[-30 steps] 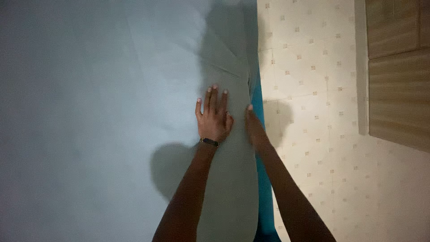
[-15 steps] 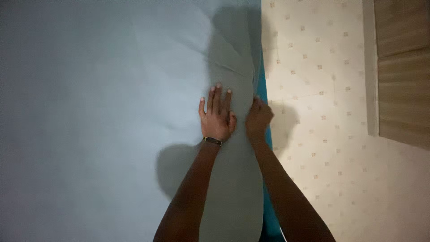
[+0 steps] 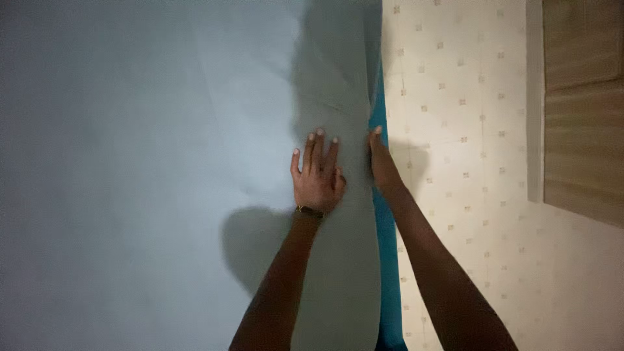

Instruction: The person smooths and tucks a light blue fitted sheet onto a mattress. They work along the edges and corners, pulling the fabric taut and pressing it down to remove wrinkles. The person moves around the bed to adjust the sheet on multiple sides.

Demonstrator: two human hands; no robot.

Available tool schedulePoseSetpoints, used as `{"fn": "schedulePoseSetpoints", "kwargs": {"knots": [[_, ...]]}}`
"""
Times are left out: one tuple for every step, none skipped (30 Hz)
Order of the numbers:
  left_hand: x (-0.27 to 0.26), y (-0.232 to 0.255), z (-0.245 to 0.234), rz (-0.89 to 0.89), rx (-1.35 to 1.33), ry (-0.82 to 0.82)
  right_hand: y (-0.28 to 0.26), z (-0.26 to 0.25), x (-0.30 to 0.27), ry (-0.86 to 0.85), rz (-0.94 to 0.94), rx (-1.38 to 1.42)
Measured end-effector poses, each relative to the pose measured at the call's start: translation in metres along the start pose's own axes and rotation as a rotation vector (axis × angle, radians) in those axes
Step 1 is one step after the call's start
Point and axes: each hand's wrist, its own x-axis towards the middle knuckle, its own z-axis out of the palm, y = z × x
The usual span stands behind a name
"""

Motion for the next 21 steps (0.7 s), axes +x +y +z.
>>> {"fn": "schedulePoseSetpoints", "kwargs": {"knots": [[-0.002,0.001,0.001,-0.002,-0.002,0.005,-0.005,-0.001,0.004,-0.029,0.014,0.014],[-0.004,0.002,0.001,-0.004,-0.004,0.010,-0.011,-0.002,0.009,-0.057,0.029,0.028],[-0.005,0.001,0.001,-0.008,-0.003,0.013,-0.017,0.000,0.014,-0.089,0.045,0.043],[-0.005,-0.001,0.002,0.003,-0.010,0.012,-0.023,0.000,0.018,-0.106,0.067,0.077],[-0.005,-0.003,0.003,0.016,-0.018,0.014,-0.027,0.001,0.021,-0.122,0.086,0.110],[-0.005,-0.003,0.003,0.028,-0.026,0.017,-0.030,0.003,0.022,-0.138,0.105,0.142],[-0.005,0.000,0.002,0.026,-0.019,0.029,-0.030,0.004,0.020,-0.078,0.095,0.121],[-0.005,0.003,0.000,0.023,-0.012,0.042,-0.030,0.006,0.017,-0.021,0.083,0.088],[-0.003,0.004,-0.002,0.022,-0.006,0.057,-0.029,0.011,0.014,0.048,0.059,0.060],[-0.002,0.003,-0.003,0.020,-0.008,0.019,-0.024,0.020,0.008,0.185,0.011,-0.037],[-0.002,-0.001,-0.002,0.016,-0.010,-0.017,-0.018,0.029,0.006,0.318,-0.032,-0.128],[-0.001,-0.004,-0.001,0.013,-0.011,-0.052,-0.010,0.037,0.001,0.453,-0.073,-0.205],[0.000,-0.003,-0.003,0.011,-0.016,-0.043,-0.006,0.042,-0.007,0.513,-0.104,-0.235],[0.002,-0.002,-0.006,0.009,-0.020,-0.034,-0.002,0.044,-0.014,0.558,-0.124,-0.255],[-0.001,0.002,-0.005,0.000,-0.035,-0.032,0.007,0.044,-0.023,0.602,-0.141,-0.280],[-0.003,0.003,-0.004,-0.012,-0.034,-0.061,0.014,0.042,-0.029,0.566,-0.136,-0.286],[0.000,0.003,-0.004,-0.022,-0.029,-0.083,0.016,0.040,-0.031,0.523,-0.143,-0.266],[0.001,0.004,-0.004,-0.032,-0.025,-0.105,0.016,0.035,-0.031,0.465,-0.137,-0.255],[0.002,0.004,-0.004,-0.025,-0.015,-0.061,0.014,0.031,-0.029,0.398,-0.119,-0.221],[0.002,0.006,-0.004,-0.019,-0.006,-0.016,0.010,0.023,-0.023,0.331,-0.100,-0.188],[0.003,0.008,-0.005,-0.008,0.005,0.026,0.005,0.015,-0.017,0.267,-0.079,-0.151]]}}
